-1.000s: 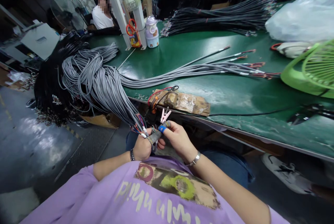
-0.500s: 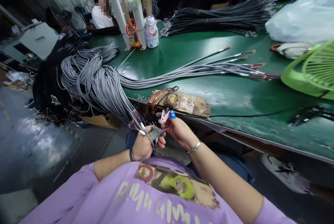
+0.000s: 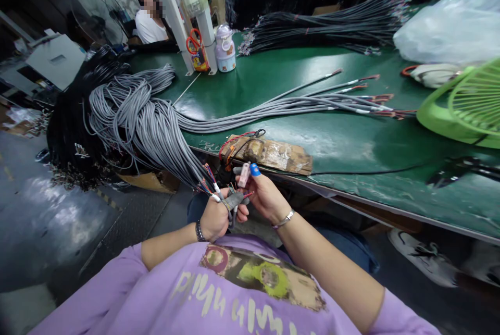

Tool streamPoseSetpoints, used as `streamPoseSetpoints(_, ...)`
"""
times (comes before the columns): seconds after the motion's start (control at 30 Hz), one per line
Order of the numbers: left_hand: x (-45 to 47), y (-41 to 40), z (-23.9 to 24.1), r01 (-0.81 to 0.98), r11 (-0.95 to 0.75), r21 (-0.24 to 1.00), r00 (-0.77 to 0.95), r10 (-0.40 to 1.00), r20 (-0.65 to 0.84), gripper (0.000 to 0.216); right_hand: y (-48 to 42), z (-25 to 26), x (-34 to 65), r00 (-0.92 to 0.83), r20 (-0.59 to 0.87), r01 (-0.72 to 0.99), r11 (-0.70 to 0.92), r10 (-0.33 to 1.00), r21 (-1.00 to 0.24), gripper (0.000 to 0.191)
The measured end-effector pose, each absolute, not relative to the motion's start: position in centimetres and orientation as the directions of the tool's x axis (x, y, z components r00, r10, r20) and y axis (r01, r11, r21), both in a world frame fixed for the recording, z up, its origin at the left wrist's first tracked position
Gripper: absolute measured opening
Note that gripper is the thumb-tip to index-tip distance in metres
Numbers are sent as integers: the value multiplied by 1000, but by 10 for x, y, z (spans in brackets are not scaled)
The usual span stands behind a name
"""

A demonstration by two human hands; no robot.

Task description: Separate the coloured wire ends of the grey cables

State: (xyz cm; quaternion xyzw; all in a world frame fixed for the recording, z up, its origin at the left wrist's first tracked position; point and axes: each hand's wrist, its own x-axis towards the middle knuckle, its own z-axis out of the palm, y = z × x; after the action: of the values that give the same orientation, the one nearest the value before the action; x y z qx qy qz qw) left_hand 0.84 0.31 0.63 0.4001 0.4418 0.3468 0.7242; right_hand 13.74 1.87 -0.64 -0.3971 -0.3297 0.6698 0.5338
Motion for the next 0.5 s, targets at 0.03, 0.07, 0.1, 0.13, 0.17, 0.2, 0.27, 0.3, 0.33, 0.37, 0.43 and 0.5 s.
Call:
streamPoseSetpoints(0.03, 7, 2, 6, -146, 440, 886, 372, 854, -363, 47, 19, -7, 138, -104, -194, -487, -220, 975, -845, 63)
streamPoseSetpoints(0.07, 6, 1, 6, -147, 442, 885, 374, 853, -364, 46, 19, -8, 139, -94, -211, -523, -228, 973, -821, 60)
streamPoseSetpoints(0.1, 4, 0, 6, -149, 444, 883, 376, 852, -365, 46, 18, -9, 140, -89, -226, -554, -237, 970, -798, 58)
streamPoseSetpoints(0.13, 2, -1, 6, -154, 446, 882, 377, 851, -365, 45, 17, -10, 141, -91, -238, -575, -246, 967, -780, 56)
streamPoseSetpoints(0.17, 0, -1, 6, -160, 447, 880, 379, 851, -364, 45, 17, -11, 142, -99, -247, -590, -256, 964, -765, 54)
streamPoseSetpoints(0.2, -2, -2, 6, -168, 446, 879, 382, 852, -359, 45, 17, -11, 143, -111, -254, -603, -268, 961, -751, 52)
streamPoseSetpoints(0.27, -4, -4, 7, -189, 439, 879, 385, 856, -345, 44, 17, -10, 146, -138, -267, -623, -293, 954, -725, 49)
streamPoseSetpoints(0.3, -5, -4, 8, -200, 435, 878, 384, 859, -339, 45, 18, -9, 148, -147, -277, -629, -305, 950, -715, 46)
streamPoseSetpoints(0.33, -5, -4, 9, -209, 433, 877, 382, 862, -335, 45, 19, -8, 149, -149, -289, -631, -316, 946, -708, 43)
streamPoseSetpoints(0.37, -5, -4, 10, -214, 433, 875, 380, 863, -334, 45, 20, -6, 149, -145, -303, -629, -324, 942, -706, 39)
streamPoseSetpoints(0.43, -4, -2, 13, -219, 442, 870, 379, 860, -341, 45, 22, -3, 150, -127, -325, -615, -331, 937, -715, 33)
streamPoseSetpoints(0.5, -2, -1, 16, -214, 459, 862, 383, 852, -358, 45, 23, -1, 149, -108, -322, -602, -319, 941, -732, 32)
